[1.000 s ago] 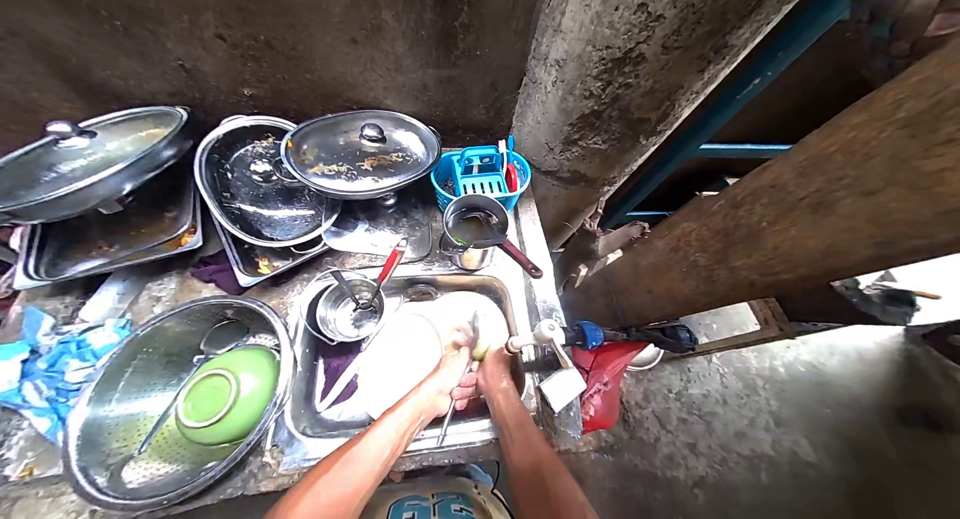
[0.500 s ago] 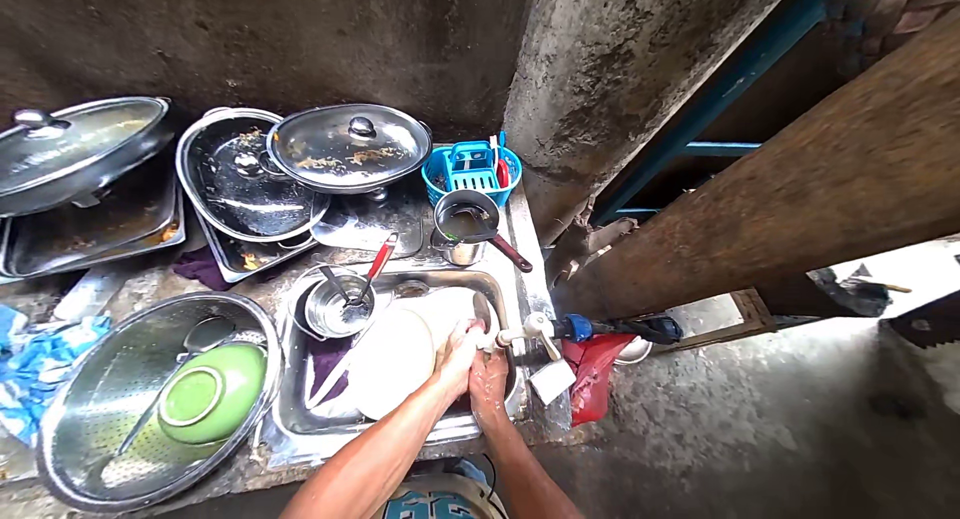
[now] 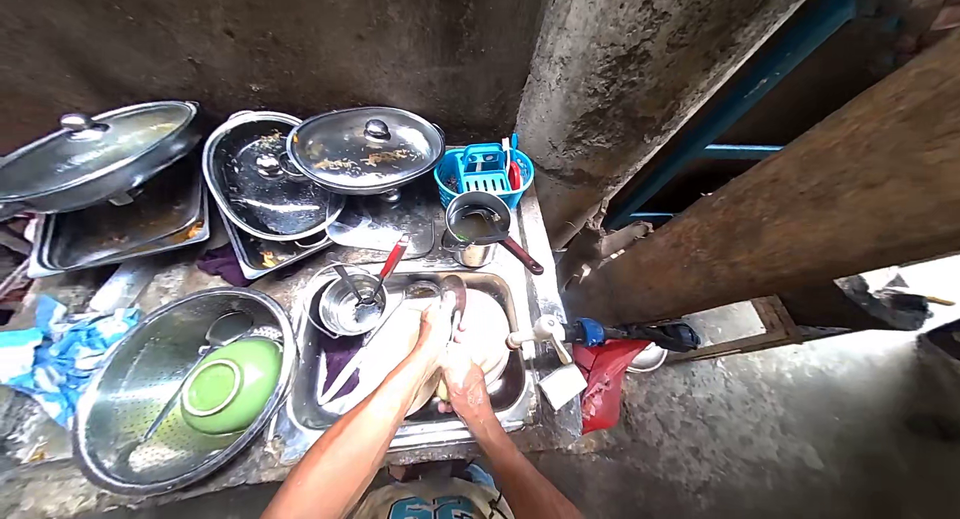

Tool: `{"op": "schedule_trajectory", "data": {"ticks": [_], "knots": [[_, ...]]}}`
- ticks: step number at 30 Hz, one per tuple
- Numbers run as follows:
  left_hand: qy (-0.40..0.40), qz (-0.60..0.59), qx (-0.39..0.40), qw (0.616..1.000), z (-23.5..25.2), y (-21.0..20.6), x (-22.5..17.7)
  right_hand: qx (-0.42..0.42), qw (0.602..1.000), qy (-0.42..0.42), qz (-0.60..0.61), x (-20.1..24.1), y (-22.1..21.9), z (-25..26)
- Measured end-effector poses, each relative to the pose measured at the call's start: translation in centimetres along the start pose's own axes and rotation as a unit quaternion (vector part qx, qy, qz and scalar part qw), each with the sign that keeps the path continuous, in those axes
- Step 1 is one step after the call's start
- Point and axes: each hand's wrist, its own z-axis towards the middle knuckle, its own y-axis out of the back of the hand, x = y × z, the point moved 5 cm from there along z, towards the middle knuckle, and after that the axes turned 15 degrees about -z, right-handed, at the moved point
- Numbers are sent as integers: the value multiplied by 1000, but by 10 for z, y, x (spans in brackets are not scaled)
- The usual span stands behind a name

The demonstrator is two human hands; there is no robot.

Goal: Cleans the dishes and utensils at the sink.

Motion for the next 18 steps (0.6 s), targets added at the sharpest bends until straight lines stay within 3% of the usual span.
{"op": "schedule_trajectory", "data": {"ticks": [3, 5, 6, 8, 10, 14, 16, 18], "knots": [[64, -31, 32, 997, 0, -1, 12, -51, 990, 25, -131, -16, 2, 7], [41, 34, 90, 995, -3, -2, 17, -91, 963, 73, -241, -24, 2, 10], [6, 98, 101, 990, -4, -1, 16, -73, 941, 80, -320, -25, 4, 9], [-46, 235, 84, 967, -5, 11, 12, 40, 913, 1, -407, -22, 12, 8], [-67, 337, 47, 938, -2, 40, 13, 54, 912, -14, -406, -22, 23, 8], [-58, 469, -29, 881, -9, 109, 18, 1, 948, -9, -319, -31, 39, 7], [-66, 530, -35, 844, -16, 125, 15, -9, 957, -10, -289, -35, 44, 8], [-142, 554, -28, 820, -23, 123, 0, -18, 965, -6, -260, -35, 46, 11]]}}
